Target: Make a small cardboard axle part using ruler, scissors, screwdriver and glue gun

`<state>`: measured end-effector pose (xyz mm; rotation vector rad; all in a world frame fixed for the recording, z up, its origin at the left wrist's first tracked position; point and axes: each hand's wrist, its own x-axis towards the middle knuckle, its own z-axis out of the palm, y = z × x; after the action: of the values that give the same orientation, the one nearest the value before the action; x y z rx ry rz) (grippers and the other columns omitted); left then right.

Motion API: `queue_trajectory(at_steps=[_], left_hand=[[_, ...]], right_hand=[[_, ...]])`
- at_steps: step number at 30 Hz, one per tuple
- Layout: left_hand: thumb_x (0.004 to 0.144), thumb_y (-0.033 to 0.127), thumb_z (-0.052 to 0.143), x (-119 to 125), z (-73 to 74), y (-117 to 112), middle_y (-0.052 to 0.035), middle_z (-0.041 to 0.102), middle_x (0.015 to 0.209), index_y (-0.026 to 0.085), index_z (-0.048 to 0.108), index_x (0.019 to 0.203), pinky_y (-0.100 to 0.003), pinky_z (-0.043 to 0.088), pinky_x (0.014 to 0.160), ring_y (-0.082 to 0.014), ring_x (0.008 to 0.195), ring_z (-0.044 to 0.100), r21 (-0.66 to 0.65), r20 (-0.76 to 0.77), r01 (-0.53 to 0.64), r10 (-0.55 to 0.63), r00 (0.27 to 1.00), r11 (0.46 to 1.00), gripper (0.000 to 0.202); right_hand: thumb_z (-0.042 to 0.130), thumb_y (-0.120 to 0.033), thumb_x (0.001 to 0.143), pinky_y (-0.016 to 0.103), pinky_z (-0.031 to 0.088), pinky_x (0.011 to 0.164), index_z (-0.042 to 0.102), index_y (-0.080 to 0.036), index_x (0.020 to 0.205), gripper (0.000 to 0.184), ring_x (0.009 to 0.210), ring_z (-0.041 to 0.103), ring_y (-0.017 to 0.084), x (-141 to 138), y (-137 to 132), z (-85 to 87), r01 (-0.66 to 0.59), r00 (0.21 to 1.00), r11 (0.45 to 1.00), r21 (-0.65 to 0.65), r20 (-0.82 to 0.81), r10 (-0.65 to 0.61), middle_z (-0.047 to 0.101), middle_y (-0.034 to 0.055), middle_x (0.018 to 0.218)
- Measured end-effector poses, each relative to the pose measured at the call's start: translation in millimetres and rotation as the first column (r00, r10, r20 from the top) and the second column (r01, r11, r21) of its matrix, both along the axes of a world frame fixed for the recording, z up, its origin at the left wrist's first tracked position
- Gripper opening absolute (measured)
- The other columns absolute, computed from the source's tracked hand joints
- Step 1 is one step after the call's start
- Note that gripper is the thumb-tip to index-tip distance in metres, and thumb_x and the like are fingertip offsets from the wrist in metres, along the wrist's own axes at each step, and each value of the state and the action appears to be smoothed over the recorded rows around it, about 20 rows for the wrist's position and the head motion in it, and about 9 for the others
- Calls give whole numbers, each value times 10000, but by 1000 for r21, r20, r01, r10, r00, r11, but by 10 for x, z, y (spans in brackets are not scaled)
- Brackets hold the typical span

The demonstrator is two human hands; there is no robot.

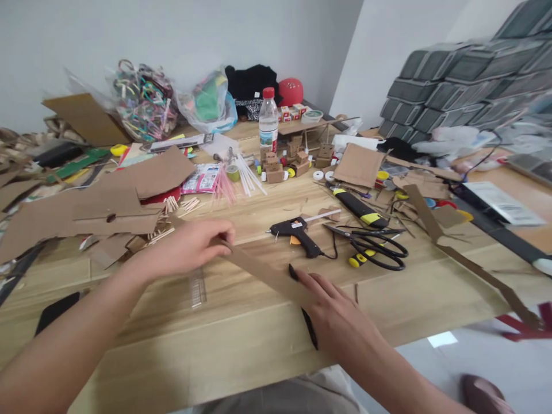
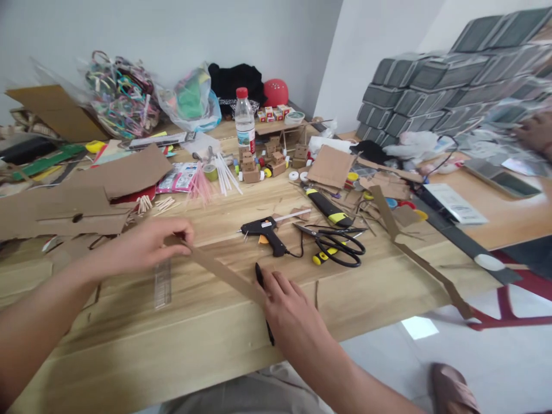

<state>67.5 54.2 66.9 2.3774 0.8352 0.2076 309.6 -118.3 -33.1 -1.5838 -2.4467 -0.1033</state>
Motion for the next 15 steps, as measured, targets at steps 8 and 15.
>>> queue_trajectory(at_steps=[8,15], left_hand=[[525,248,883,-64,-236,-58,22,684,707,190,615,727,-189,478,524,-127,612,616,-684,342,-410,761,551,604,341],[649,-42,719,46,-490,-127,23,668,582,155,573,625,-170,511,480,-102,499,621,-906,101,-359,939,328,223,246]], right_hand=[[435,-77,953,340,632,745,718,-194,1109,343,870,763,232,427,26,210,103,993,987,126,-79,-93,794,117,1020],[495,-248,987,339,573,626,730,-228,947,240,770,762,268,1042,249,484,435,900,893,116,-91,-426,795,118,901]])
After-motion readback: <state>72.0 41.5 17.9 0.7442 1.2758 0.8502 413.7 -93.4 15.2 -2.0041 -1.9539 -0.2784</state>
